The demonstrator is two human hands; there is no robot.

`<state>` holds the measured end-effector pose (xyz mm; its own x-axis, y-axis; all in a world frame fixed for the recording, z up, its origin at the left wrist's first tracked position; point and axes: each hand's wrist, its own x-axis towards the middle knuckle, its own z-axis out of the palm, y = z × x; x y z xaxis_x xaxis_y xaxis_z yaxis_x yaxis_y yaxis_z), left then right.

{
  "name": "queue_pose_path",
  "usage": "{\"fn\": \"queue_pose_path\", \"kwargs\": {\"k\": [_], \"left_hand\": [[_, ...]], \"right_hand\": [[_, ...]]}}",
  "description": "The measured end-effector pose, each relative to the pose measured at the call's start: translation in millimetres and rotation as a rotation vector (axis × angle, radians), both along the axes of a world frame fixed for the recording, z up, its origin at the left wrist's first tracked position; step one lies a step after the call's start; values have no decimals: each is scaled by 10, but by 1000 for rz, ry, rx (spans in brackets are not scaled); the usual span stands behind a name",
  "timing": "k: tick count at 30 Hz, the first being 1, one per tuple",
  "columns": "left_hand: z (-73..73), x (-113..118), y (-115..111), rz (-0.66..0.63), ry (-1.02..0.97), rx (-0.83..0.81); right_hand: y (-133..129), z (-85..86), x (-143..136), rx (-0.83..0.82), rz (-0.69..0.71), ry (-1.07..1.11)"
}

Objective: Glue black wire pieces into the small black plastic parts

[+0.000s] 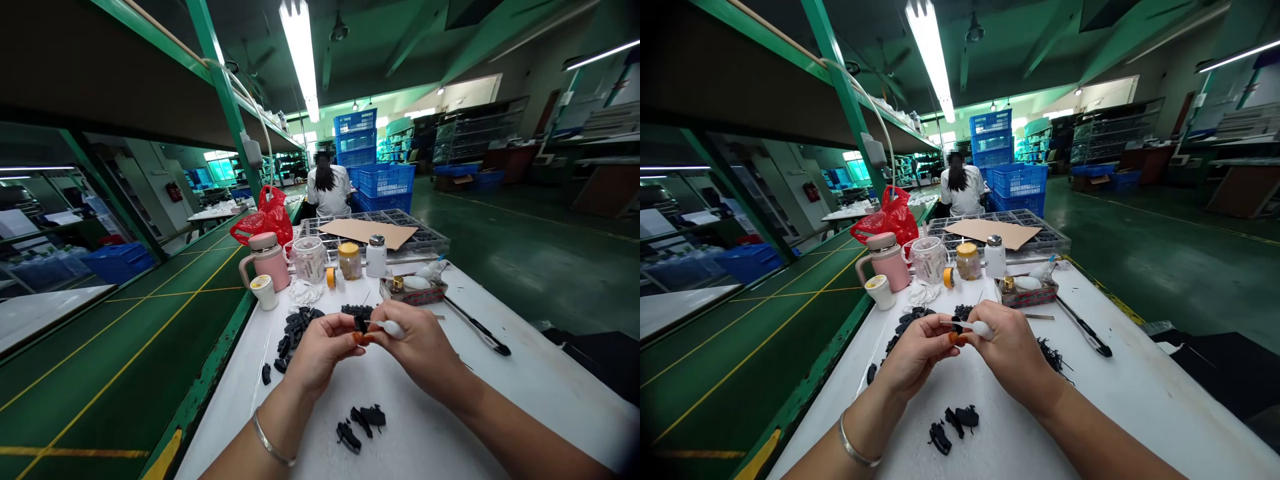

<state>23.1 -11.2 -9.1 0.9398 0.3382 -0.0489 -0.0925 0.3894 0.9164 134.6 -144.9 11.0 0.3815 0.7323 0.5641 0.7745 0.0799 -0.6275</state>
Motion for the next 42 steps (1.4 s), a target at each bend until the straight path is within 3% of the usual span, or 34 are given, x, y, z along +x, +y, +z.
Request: {"fn": "queue_pose_path", "kwargs": {"k": [4, 9, 15, 21, 25, 42], "left_hand": [[18, -2, 8, 22, 5, 42], [34, -4, 46, 35, 22, 187], [-4, 22, 94, 70, 57, 281], [-12, 36, 100, 65, 74, 299], [0, 34, 85, 63, 76, 296], [42, 29, 40, 29, 100, 334]], "right_hand": [[-12, 23, 29, -6, -31, 2], [-78, 77, 104, -71, -46, 190], [-136, 169, 160, -88, -118, 38], [-213, 240, 135, 93, -282, 91], [-241, 242, 99, 239, -283, 82], [-228, 180, 47, 260, -271, -97]]}}
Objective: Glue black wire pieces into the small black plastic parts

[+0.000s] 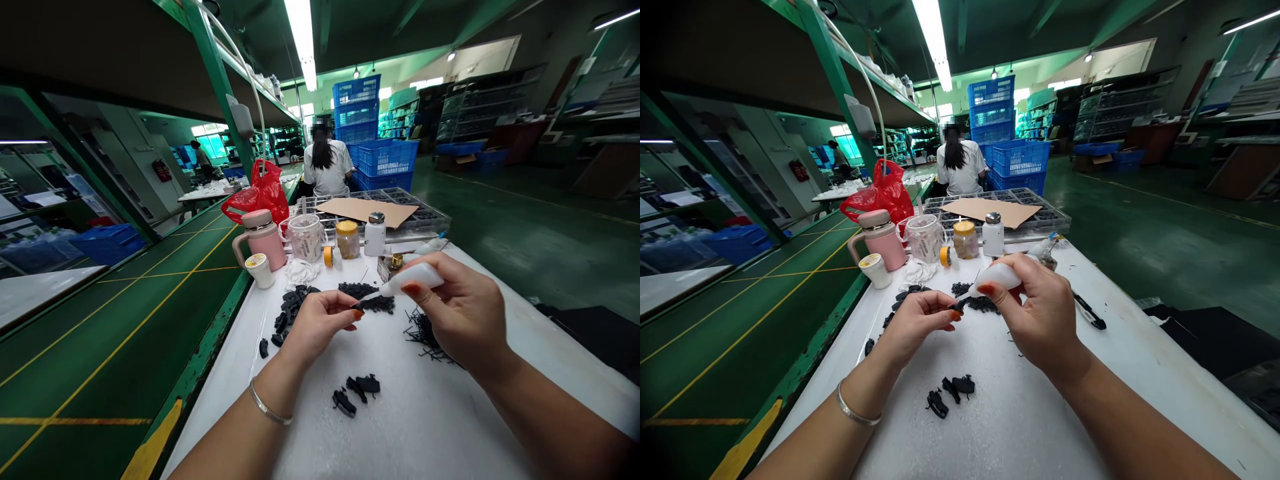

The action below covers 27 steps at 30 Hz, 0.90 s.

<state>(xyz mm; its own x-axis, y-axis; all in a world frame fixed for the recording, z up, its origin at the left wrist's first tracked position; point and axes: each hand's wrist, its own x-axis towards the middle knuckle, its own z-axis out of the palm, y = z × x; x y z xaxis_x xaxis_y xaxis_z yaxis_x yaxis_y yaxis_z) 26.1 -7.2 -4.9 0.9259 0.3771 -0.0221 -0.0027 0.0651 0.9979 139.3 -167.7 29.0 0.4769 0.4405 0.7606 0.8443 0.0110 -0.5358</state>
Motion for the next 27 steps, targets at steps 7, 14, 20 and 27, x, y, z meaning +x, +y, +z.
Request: {"fn": "queue_pose_path", "kwargs": {"k": [7, 14, 20, 27], "left_hand": [[-26, 1, 13, -14, -12, 7], [-38, -4, 23, -29, -18, 26], [-36, -5, 22, -30, -22, 26], [-35, -3, 25, -26, -18, 26]], "right_hand": [[-1, -10, 1, 2, 2, -20], [10, -2, 5, -16, 0, -18], [7, -1, 3, -16, 8, -6], [20, -14, 11, -17, 18, 4]]}}
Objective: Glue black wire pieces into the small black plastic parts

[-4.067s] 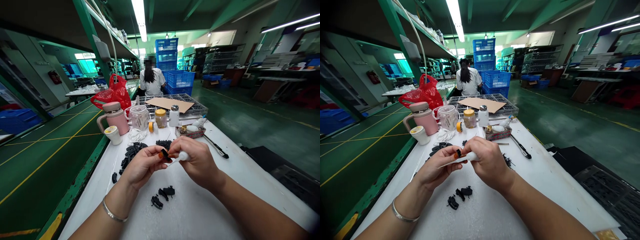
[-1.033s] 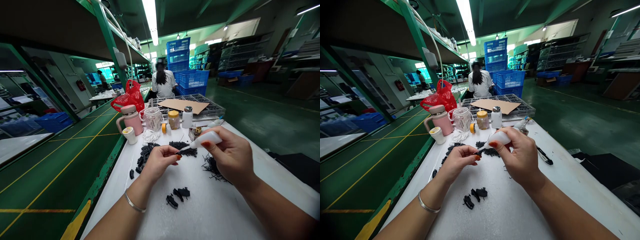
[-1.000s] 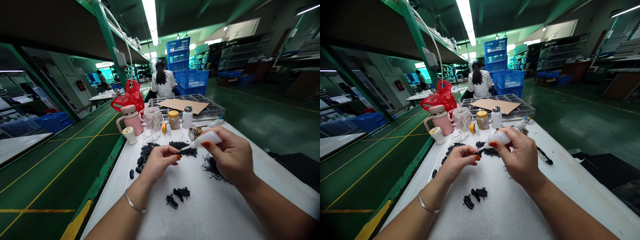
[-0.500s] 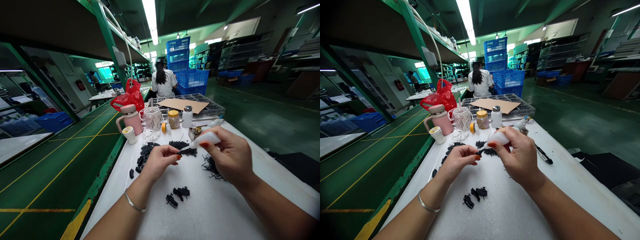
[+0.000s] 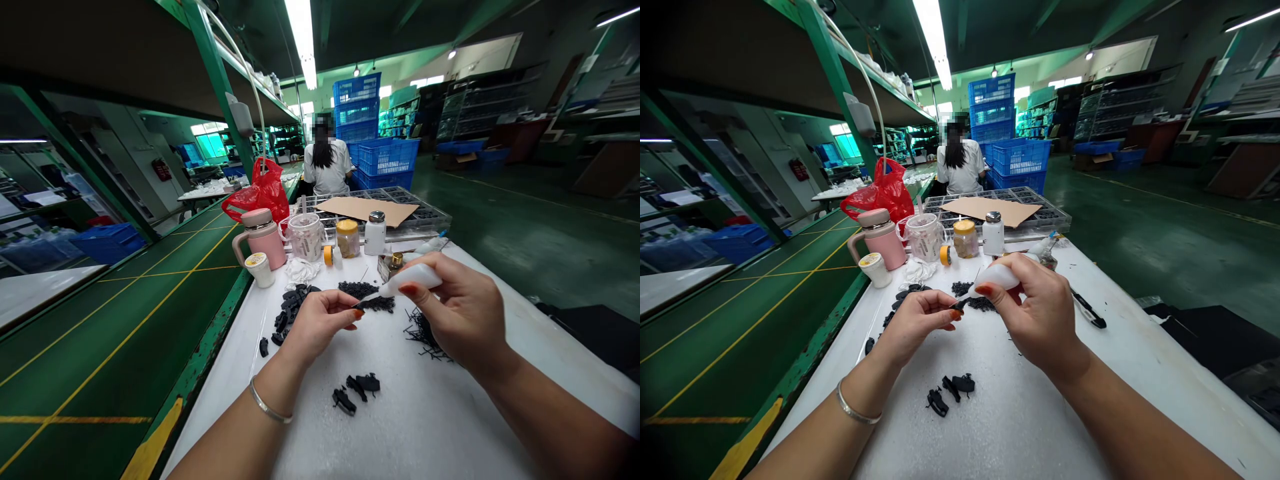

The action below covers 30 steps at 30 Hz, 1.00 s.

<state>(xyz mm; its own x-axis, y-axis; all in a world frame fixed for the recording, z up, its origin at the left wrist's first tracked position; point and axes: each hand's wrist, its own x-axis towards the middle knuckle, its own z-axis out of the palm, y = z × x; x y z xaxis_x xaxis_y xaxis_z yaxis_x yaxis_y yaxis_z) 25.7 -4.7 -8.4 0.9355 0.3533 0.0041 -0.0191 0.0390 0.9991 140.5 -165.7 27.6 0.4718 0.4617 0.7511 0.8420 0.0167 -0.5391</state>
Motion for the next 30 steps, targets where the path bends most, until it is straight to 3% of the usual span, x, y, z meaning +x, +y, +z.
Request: {"fn": "queue_pose_path", "kwargs": {"k": [26, 30], "left_hand": [[-6, -2, 7, -3, 5, 17], [-16, 3, 5, 7, 5, 8]], "right_hand": [[-18, 3, 3, 0, -7, -7], [-39, 2, 11, 26, -4, 70]]}}
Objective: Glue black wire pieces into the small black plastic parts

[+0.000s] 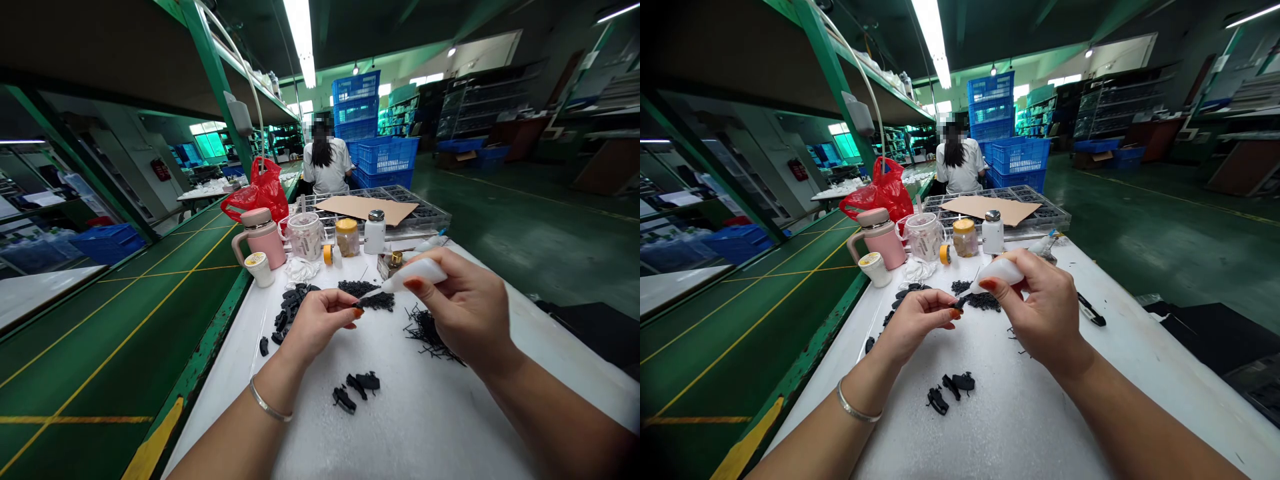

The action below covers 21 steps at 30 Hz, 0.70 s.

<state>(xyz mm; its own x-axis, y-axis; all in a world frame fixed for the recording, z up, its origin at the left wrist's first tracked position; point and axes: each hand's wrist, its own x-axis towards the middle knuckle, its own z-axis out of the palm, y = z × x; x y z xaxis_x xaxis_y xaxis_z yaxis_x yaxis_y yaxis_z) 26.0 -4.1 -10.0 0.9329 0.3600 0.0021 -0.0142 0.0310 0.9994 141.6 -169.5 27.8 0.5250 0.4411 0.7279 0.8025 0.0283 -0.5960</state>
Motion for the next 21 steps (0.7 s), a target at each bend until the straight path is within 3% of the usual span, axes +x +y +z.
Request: {"fn": "queue_pose_path", "kwargs": {"k": [3, 8, 10, 12, 15, 18, 21], "left_hand": [[-9, 4, 5, 9, 3, -11], [-7, 0, 3, 13, -10, -36], [-2, -2, 2, 13, -28, -64], [6, -4, 4, 14, -48, -87], [19, -10, 8, 26, -84, -106], [24, -23, 9, 59, -138, -104], [14, -36, 9, 97, -170, -100]], "right_hand": [[3, -3, 40, 87, 52, 216], [72, 19, 163, 396, 292, 717], [115, 10, 195, 419, 359, 916], [164, -32, 194, 346, 421, 1060], [235, -142, 132, 94, 540, 1110], [283, -233, 40, -198, 609, 963], [305, -252, -26, -289, 549, 772]]}}
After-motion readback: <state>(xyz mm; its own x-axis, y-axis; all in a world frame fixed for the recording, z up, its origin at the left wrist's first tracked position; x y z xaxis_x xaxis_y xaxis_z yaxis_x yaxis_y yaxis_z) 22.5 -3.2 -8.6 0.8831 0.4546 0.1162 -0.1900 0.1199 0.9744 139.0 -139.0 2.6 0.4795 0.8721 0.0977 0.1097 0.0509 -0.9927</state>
